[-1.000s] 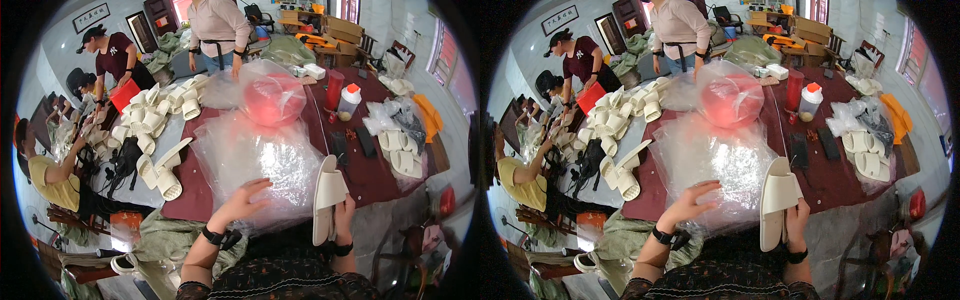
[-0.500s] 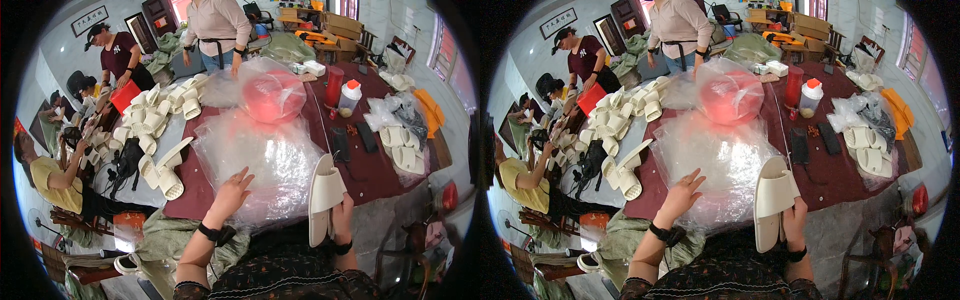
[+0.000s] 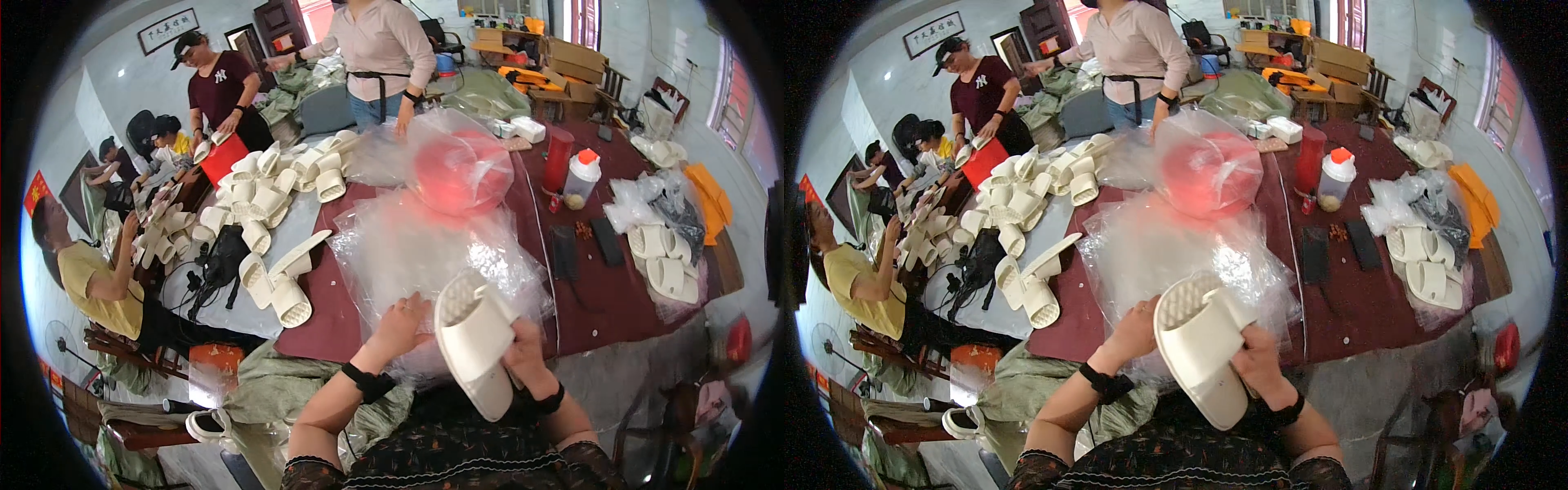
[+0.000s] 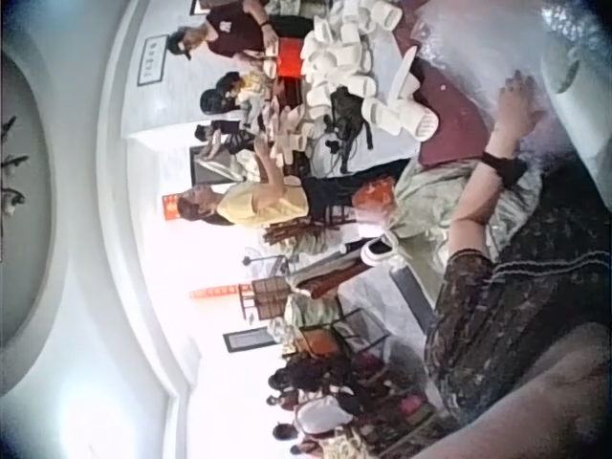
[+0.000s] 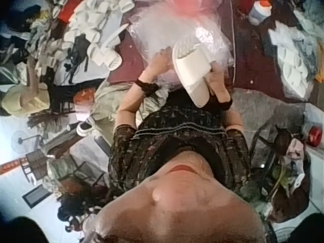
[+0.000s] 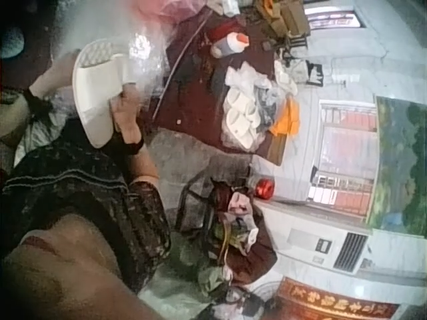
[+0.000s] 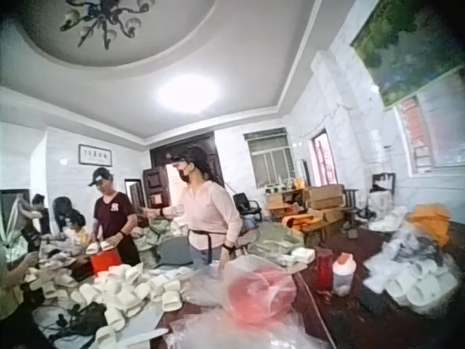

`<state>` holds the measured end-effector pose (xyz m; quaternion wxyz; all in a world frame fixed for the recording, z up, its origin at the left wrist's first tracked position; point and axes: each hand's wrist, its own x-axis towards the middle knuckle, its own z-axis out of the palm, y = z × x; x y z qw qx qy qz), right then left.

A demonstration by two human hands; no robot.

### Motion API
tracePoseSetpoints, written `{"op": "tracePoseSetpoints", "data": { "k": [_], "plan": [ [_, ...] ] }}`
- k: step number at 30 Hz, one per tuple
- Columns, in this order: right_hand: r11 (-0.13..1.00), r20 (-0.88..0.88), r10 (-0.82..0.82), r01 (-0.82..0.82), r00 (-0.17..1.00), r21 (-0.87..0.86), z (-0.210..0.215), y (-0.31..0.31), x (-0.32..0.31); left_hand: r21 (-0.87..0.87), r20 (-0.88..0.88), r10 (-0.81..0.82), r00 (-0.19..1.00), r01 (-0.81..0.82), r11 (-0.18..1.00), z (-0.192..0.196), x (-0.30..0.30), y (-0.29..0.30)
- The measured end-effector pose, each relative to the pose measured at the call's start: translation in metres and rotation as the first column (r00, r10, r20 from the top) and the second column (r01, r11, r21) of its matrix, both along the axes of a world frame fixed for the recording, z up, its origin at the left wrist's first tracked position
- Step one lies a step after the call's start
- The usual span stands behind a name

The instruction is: Sorting pairs of white slippers and placing them into plastic bags for packaging.

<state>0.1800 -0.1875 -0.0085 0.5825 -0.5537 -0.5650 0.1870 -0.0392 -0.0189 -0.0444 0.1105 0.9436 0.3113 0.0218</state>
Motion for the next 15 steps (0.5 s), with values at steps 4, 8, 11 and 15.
{"op": "tracePoseSetpoints", "data": {
  "k": [4,8,11,15],
  "plan": [
    [0.988,0.330,-0.055,0.100,0.942,-0.120,-0.027,0.009,-0.011,0.196,0.090,-0.202,0.975,0.182,0.964,-0.051,-0.024,0.005],
    [0.970,0.463,-0.116,0.200,0.879,-0.138,-0.055,0.001,-0.003,0.084,0.082,-0.128,0.988,0.121,0.989,0.006,-0.026,-0.017],
    [0.963,0.514,-0.079,0.198,0.854,-0.181,-0.057,-0.001,-0.003,0.080,-0.011,-0.148,0.989,0.149,0.986,0.022,-0.021,-0.017],
    [0.963,0.533,-0.052,0.183,0.844,-0.196,-0.064,-0.005,-0.002,0.060,-0.175,-0.154,0.972,0.167,0.984,0.045,-0.011,-0.012]
  ]
}}
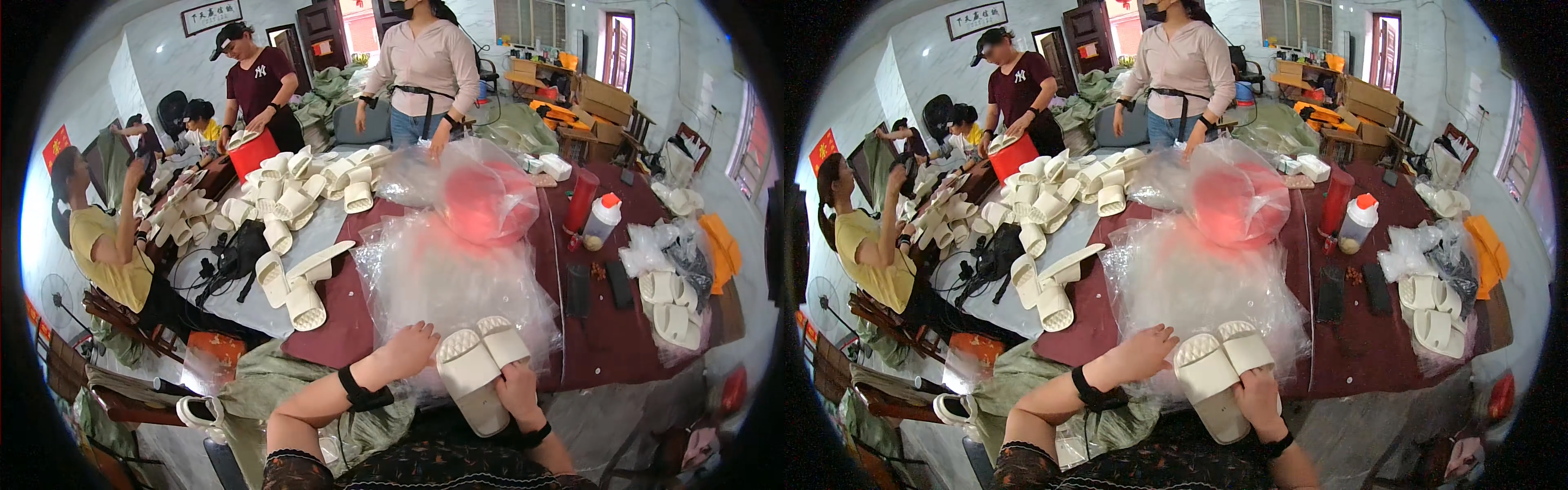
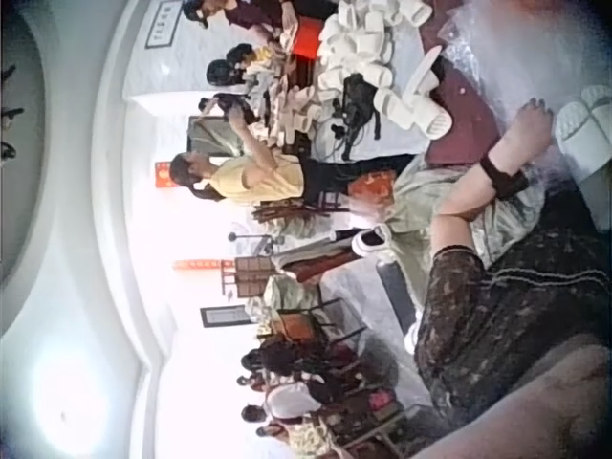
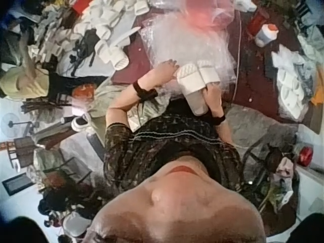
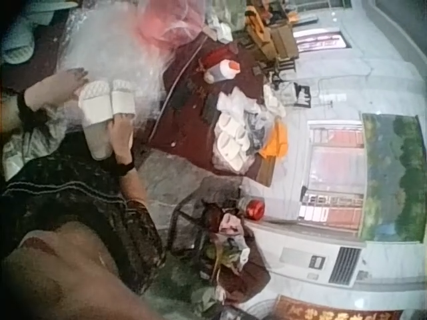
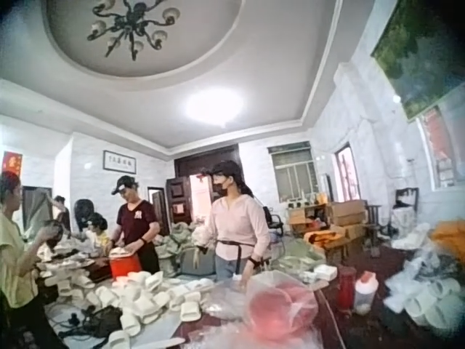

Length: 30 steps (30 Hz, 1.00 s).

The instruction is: Sorting pairs of white slippers and placing them into plastic bags for packaging.

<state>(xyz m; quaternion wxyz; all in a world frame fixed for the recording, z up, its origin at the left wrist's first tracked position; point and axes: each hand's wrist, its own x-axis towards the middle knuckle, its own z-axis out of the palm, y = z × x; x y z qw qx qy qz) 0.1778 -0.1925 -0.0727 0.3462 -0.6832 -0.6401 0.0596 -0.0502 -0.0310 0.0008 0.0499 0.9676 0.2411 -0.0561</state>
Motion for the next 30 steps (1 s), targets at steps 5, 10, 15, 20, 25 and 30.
{"op": "tracePoseSetpoints", "data": {
  "k": [5,10,15,20,25,30],
  "plan": [
    [0.999,0.042,0.011,-0.013,0.999,0.038,-0.012,-0.007,-0.001,0.090,0.266,-0.071,0.961,0.049,0.995,0.006,0.010,0.020],
    [0.999,-0.014,0.026,-0.026,1.000,0.024,-0.016,-0.014,-0.003,-0.104,0.269,-0.080,0.960,0.112,0.988,-0.034,-0.004,0.050],
    [0.997,0.076,0.046,-0.051,0.996,0.060,-0.011,-0.014,0.004,-0.225,0.448,-0.060,0.892,0.178,0.958,-0.049,-0.011,0.066],
    [0.996,0.042,0.084,-0.082,0.996,-0.029,-0.007,-0.016,0.009,-0.505,0.499,0.270,0.824,0.023,0.863,-0.039,-0.006,0.070],
    [0.996,-0.013,0.079,-0.078,0.997,0.032,-0.002,-0.030,0.013,-0.479,0.479,0.234,0.846,0.028,0.878,-0.035,-0.007,0.068],
    [0.999,-0.167,0.035,-0.032,0.985,0.016,0.007,-0.045,0.020,-0.145,0.522,-0.021,0.853,0.113,0.983,-0.037,-0.014,0.053]
  ]
}}
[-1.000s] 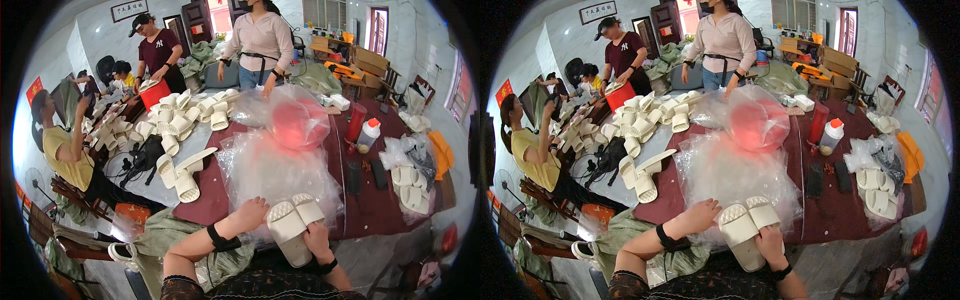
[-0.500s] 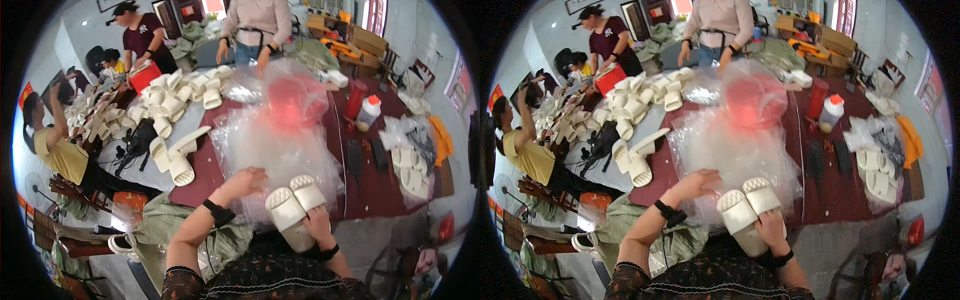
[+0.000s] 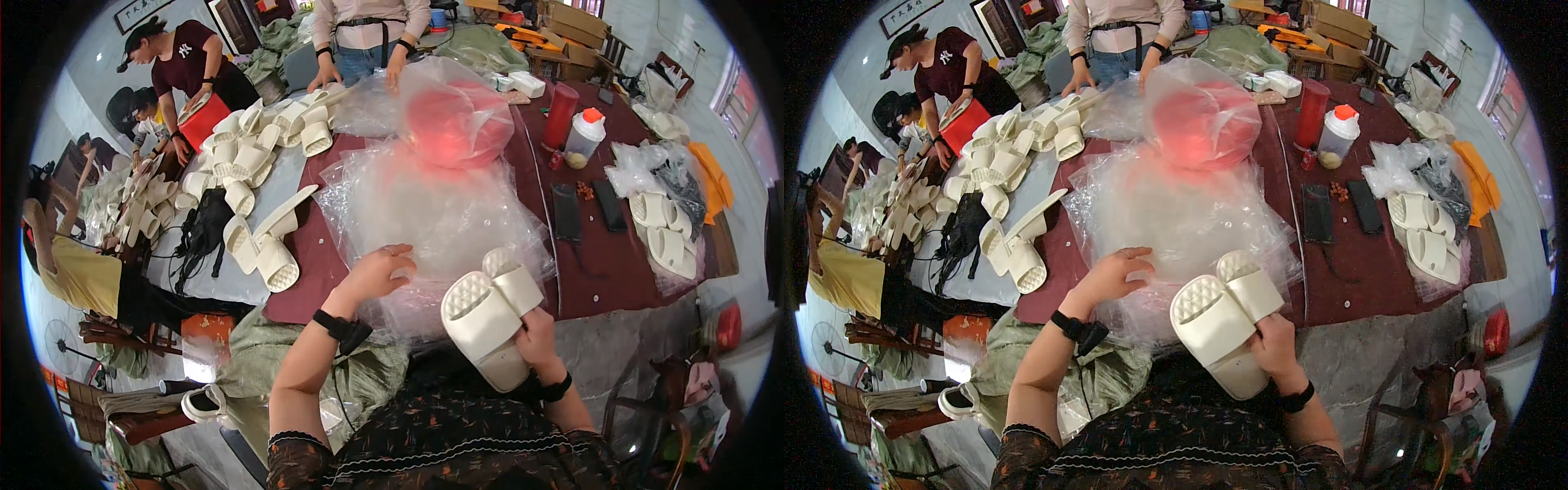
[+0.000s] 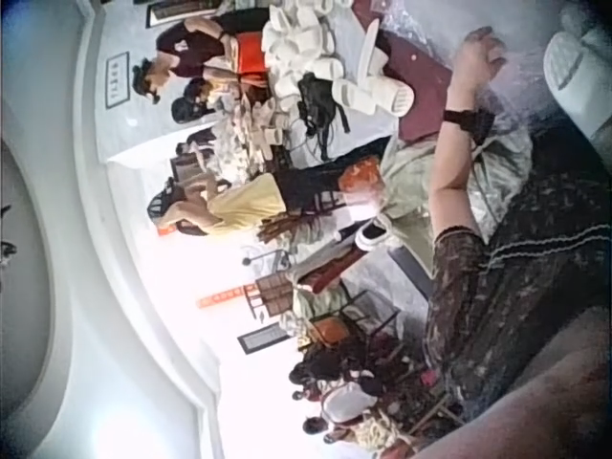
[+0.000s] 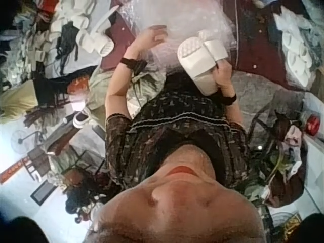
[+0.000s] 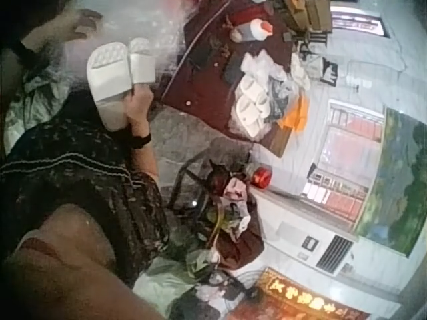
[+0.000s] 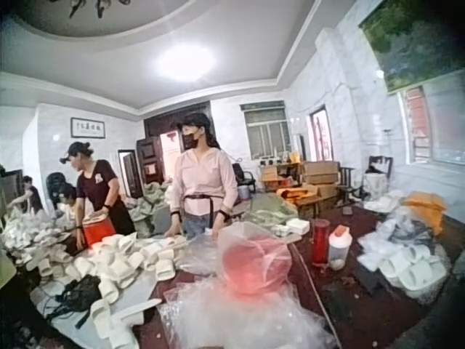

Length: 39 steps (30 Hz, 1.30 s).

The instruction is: Sorting pairs of white slippers and placing them into plastic bags for packaging.

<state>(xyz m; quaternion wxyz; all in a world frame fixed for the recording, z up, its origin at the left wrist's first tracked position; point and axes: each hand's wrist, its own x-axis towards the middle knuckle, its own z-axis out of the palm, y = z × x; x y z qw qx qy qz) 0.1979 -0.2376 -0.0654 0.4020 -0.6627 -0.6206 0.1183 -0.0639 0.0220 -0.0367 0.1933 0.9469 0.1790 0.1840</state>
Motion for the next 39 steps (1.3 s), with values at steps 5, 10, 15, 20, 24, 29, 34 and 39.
{"op": "tracePoseSetpoints", "data": {
  "k": [5,10,15,20,24,29,34,39],
  "plan": [
    [0.971,-0.395,-0.023,0.115,0.918,0.210,0.013,0.000,0.001,-0.151,0.124,0.180,0.976,-0.160,0.975,0.004,0.016,0.000],
    [0.953,-0.578,0.017,0.162,0.816,0.257,0.019,0.005,0.003,-0.360,0.221,0.407,0.886,-0.314,0.878,0.011,0.026,0.003],
    [0.947,-0.694,0.098,0.147,0.713,0.285,0.047,0.006,-0.017,-0.502,0.230,0.459,0.858,-0.299,0.812,0.012,0.029,0.001],
    [0.971,-0.387,0.152,-0.063,0.910,0.233,0.056,0.018,-0.016,-0.524,0.224,0.448,0.866,-0.280,0.804,0.012,0.034,-0.007],
    [0.939,-0.027,0.244,-0.229,0.969,0.255,0.060,0.035,-0.027,-0.431,0.265,0.364,0.893,-0.228,0.873,0.018,0.036,-0.012],
    [0.932,-0.074,0.289,-0.263,0.955,0.248,0.071,0.052,-0.050,-0.250,0.067,0.084,0.994,-0.065,0.966,-0.001,0.023,-0.013],
    [0.993,-0.065,0.087,-0.081,0.994,0.091,0.048,0.064,-0.049,-0.493,0.171,0.089,0.981,0.007,0.870,-0.008,0.017,-0.015],
    [0.992,-0.101,0.026,-0.014,0.995,0.123,0.023,0.053,-0.034,-0.180,0.128,0.085,0.988,-0.061,0.982,0.001,0.029,-0.009]
  ]
}}
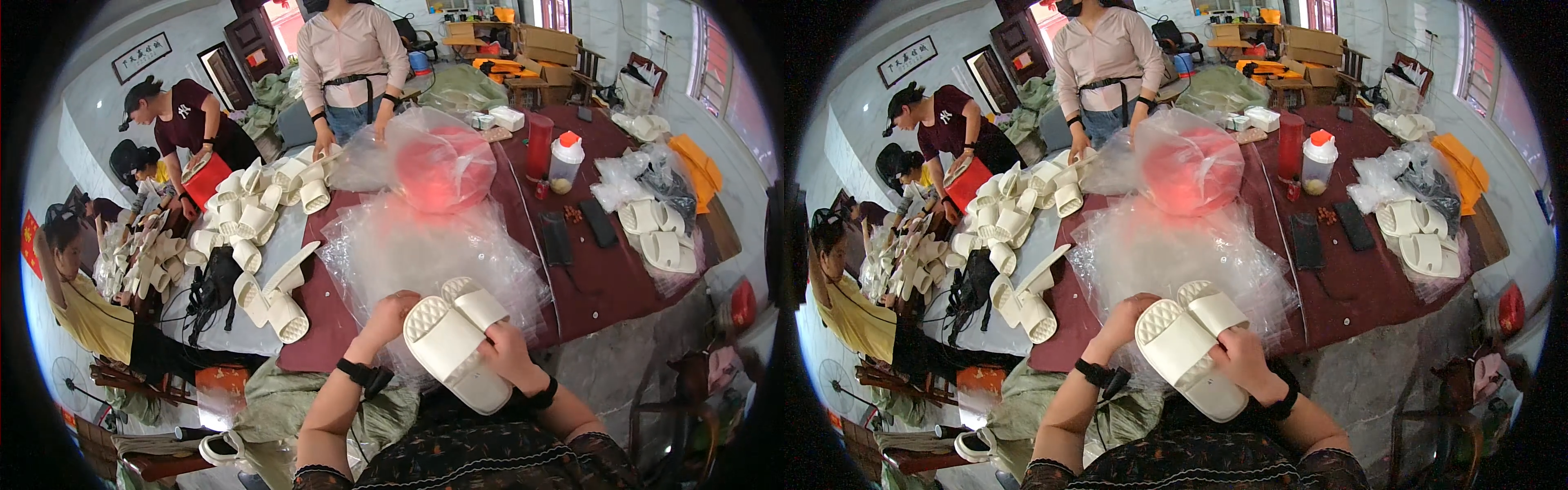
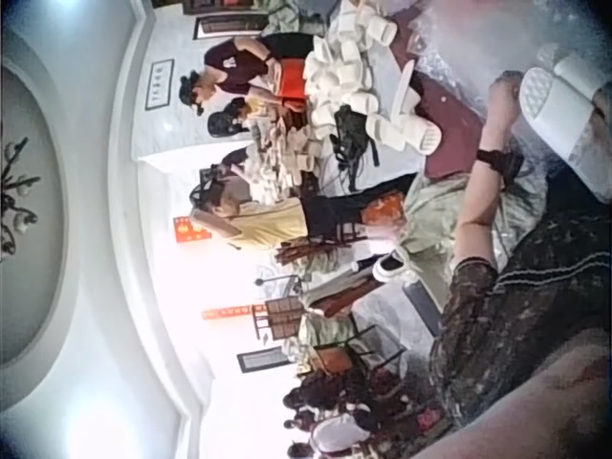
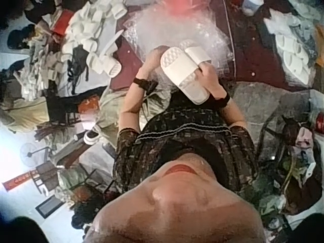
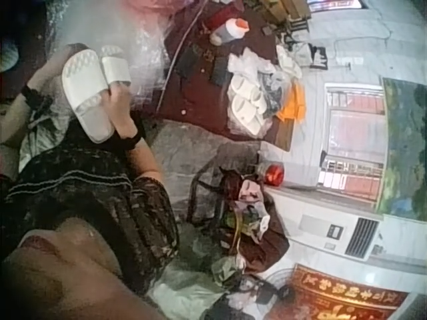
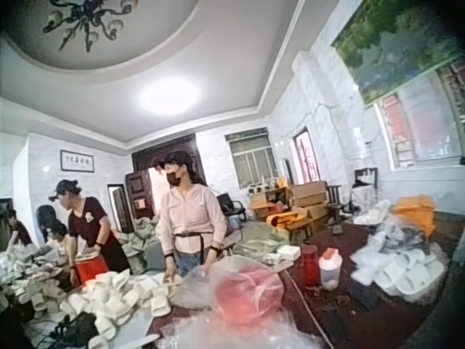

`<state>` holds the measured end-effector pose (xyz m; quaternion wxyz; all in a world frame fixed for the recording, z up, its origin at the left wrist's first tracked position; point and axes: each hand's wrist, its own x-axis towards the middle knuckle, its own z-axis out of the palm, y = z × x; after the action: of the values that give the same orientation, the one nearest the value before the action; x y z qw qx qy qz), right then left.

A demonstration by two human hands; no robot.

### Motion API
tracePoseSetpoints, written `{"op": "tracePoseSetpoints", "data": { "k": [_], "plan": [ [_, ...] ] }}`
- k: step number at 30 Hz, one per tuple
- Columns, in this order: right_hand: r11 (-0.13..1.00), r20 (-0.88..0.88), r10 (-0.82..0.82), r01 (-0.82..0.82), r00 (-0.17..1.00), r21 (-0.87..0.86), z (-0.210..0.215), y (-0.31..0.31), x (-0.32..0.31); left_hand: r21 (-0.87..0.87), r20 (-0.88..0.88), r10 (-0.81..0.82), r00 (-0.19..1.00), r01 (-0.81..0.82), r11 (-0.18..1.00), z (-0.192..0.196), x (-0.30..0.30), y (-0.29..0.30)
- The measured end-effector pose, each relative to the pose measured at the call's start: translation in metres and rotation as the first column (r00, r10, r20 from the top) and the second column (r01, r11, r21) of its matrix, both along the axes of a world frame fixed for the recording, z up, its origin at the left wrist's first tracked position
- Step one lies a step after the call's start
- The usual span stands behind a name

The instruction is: Sorting pairs of white slippers and placing them into plastic bags for packaging.

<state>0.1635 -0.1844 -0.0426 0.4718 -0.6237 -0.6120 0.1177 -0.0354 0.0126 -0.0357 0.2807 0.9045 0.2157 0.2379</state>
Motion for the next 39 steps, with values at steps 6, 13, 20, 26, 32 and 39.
{"op": "tracePoseSetpoints", "data": {
  "k": [6,13,20,26,32,39],
  "plan": [
    [0.992,0.029,0.127,-0.127,0.991,-0.007,0.003,-0.018,0.005,-0.145,-0.037,0.197,0.980,-0.200,0.969,-0.020,0.003,0.021],
    [0.901,0.114,0.433,-0.428,0.894,-0.063,0.012,-0.011,-0.016,-0.404,0.033,0.240,0.970,-0.206,0.891,-0.008,0.013,0.020],
    [0.994,0.288,0.106,-0.109,0.952,-0.007,0.015,0.006,-0.004,-0.393,0.113,0.170,0.979,-0.113,0.913,0.004,0.000,0.015],
    [0.993,0.365,-0.077,0.106,0.928,-0.059,0.010,0.024,0.015,-0.218,0.121,0.181,0.976,-0.152,0.964,0.034,0.007,0.001],
    [0.978,0.374,-0.182,0.205,0.909,-0.024,0.030,0.055,0.004,0.083,0.161,0.160,0.974,-0.175,0.981,0.049,0.023,-0.004],
    [0.959,0.406,-0.242,0.281,0.881,-0.038,0.018,0.101,0.003,0.152,0.196,0.129,0.972,-0.160,0.975,0.057,0.035,-0.007]
  ]
}}
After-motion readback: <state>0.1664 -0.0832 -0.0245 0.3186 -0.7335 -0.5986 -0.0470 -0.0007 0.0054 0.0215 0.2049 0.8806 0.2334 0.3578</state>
